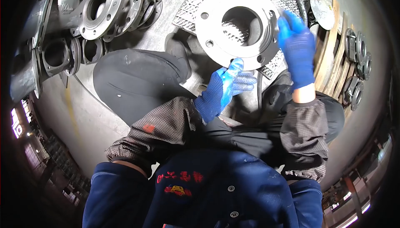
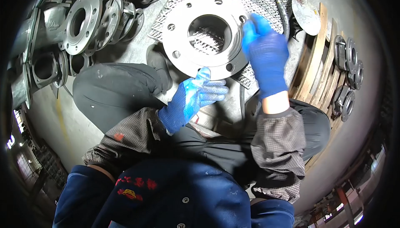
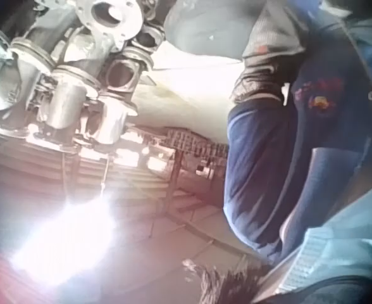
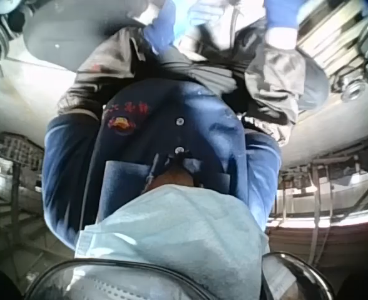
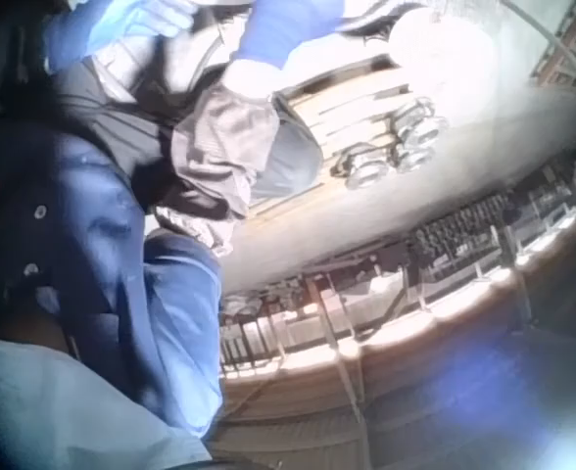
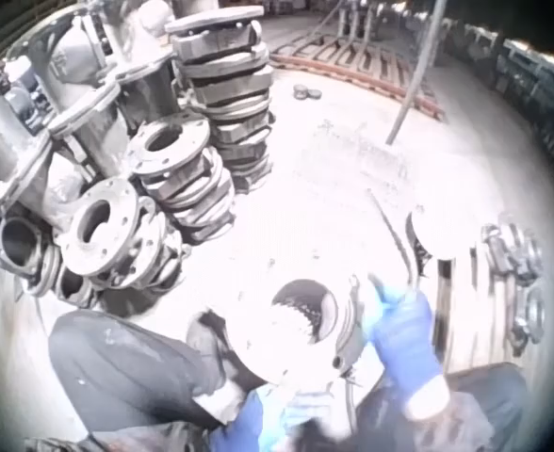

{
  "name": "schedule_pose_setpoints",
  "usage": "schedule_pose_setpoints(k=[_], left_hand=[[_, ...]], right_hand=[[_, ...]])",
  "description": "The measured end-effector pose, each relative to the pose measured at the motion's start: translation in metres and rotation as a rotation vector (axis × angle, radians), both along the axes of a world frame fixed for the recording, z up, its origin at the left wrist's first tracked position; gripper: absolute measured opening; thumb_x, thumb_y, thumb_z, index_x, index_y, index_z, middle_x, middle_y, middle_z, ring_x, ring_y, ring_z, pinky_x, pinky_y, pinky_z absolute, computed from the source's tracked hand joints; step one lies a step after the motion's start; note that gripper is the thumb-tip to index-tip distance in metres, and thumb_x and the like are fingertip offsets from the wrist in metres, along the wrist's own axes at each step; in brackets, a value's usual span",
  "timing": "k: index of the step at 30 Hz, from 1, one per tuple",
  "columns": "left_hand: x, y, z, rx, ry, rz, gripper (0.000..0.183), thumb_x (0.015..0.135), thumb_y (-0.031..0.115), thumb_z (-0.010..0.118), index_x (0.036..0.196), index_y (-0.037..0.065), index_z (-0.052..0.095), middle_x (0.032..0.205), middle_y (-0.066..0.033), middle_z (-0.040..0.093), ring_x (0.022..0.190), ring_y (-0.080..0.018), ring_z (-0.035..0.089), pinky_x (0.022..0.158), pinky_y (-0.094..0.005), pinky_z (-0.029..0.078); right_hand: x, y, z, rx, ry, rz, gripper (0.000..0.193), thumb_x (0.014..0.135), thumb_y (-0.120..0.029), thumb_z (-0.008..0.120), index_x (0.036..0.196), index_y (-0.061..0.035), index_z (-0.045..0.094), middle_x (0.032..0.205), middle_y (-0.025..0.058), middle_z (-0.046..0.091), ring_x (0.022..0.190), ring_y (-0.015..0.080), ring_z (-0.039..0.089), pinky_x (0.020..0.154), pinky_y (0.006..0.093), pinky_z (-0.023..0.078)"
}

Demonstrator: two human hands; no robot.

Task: The person cleans the inner surfaces of metal flanges using a handheld tool, handling the pieces one at a time and placing them onto a wooden pallet.

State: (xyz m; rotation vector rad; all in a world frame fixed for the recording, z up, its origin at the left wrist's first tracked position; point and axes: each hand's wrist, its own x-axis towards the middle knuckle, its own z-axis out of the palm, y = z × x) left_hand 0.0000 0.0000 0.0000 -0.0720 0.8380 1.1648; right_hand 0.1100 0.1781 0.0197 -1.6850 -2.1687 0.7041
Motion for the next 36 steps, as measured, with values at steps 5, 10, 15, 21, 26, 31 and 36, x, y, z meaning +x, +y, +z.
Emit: schedule_pose_setpoints(k=[5,10,15,21,26,31,36], left_hand=[[0.002,-0.007,-0.022,-0.008,-0.118,0.006,0.058,0.096,0.040,0.043,0.135,-0.002,0.033,0.127,-0.0255,0.049,0.111,-0.0321,0.056,0.099,-0.0369,0.045],[0.000,-0.002,-0.027,-0.021,-0.256,0.102,0.065,0.096,0.047,0.039,0.136,-0.003,0.031,0.122,-0.0348,0.048,0.113,-0.0424,0.053,0.099,-0.0476,0.044],[0.001,-0.010,-0.036,0.071,-0.133,0.161,0.058,0.097,0.040,0.039,0.134,-0.005,0.031,0.122,-0.0366,0.047,0.112,-0.0475,0.051,0.098,-0.0524,0.043],[-0.037,-0.014,-0.037,0.037,0.178,0.136,0.050,0.097,0.037,0.039,0.132,0.003,0.035,0.118,-0.0233,0.055,0.101,-0.0356,0.061,0.083,-0.0422,0.054],[-0.081,0.016,-0.033,0.008,0.409,0.382,0.038,0.093,0.027,0.050,0.120,0.001,0.050,0.109,-0.0101,0.059,0.096,-0.0259,0.062,0.078,-0.0412,0.055],[-0.139,0.046,0.001,-0.116,0.493,-0.021,0.038,0.094,0.030,0.047,0.122,0.003,0.047,0.109,-0.0132,0.061,0.088,-0.0271,0.066,0.074,-0.0411,0.057],[-0.132,0.053,0.001,-0.220,0.670,-0.142,0.042,0.096,0.038,0.042,0.122,0.005,0.046,0.104,-0.0118,0.062,0.079,-0.0210,0.067,0.065,-0.0326,0.058]], right_hand=[[0.018,0.018,0.017,-0.181,0.504,-0.107,0.043,0.091,-0.029,0.060,0.123,-0.0006,0.055,0.087,0.0094,0.069,0.068,0.0099,0.063,0.058,0.0186,0.047],[0.006,0.044,-0.015,-0.030,0.255,0.083,0.041,0.088,-0.037,0.060,0.117,-0.0077,0.061,0.098,0.0104,0.067,0.086,0.0161,0.065,0.073,0.0269,0.050],[-0.017,0.061,-0.051,0.102,0.040,0.231,0.037,0.088,-0.041,0.053,0.108,-0.0115,0.065,0.099,0.0158,0.066,0.092,0.0319,0.064,0.080,0.0375,0.050],[0.000,0.026,-0.052,0.003,0.197,0.180,0.027,0.088,-0.032,0.051,0.090,-0.0078,0.065,0.082,0.0181,0.065,0.077,0.0364,0.062,0.070,0.0417,0.048],[0.014,-0.044,-0.038,-0.212,0.308,-0.110,0.029,0.089,-0.025,0.050,0.091,0.0008,0.061,0.073,0.0186,0.064,0.066,0.0294,0.064,0.063,0.0384,0.049],[0.020,-0.047,-0.013,-0.628,0.431,-0.096,0.029,0.089,-0.025,0.052,0.091,0.0025,0.060,0.063,0.0152,0.061,0.053,0.0222,0.062,0.058,0.0349,0.049],[0.017,-0.014,-0.043,-0.105,0.274,-0.011,0.032,0.088,-0.032,0.053,0.107,-0.0085,0.063,0.092,0.0176,0.067,0.087,0.0334,0.065,0.076,0.0400,0.050]])
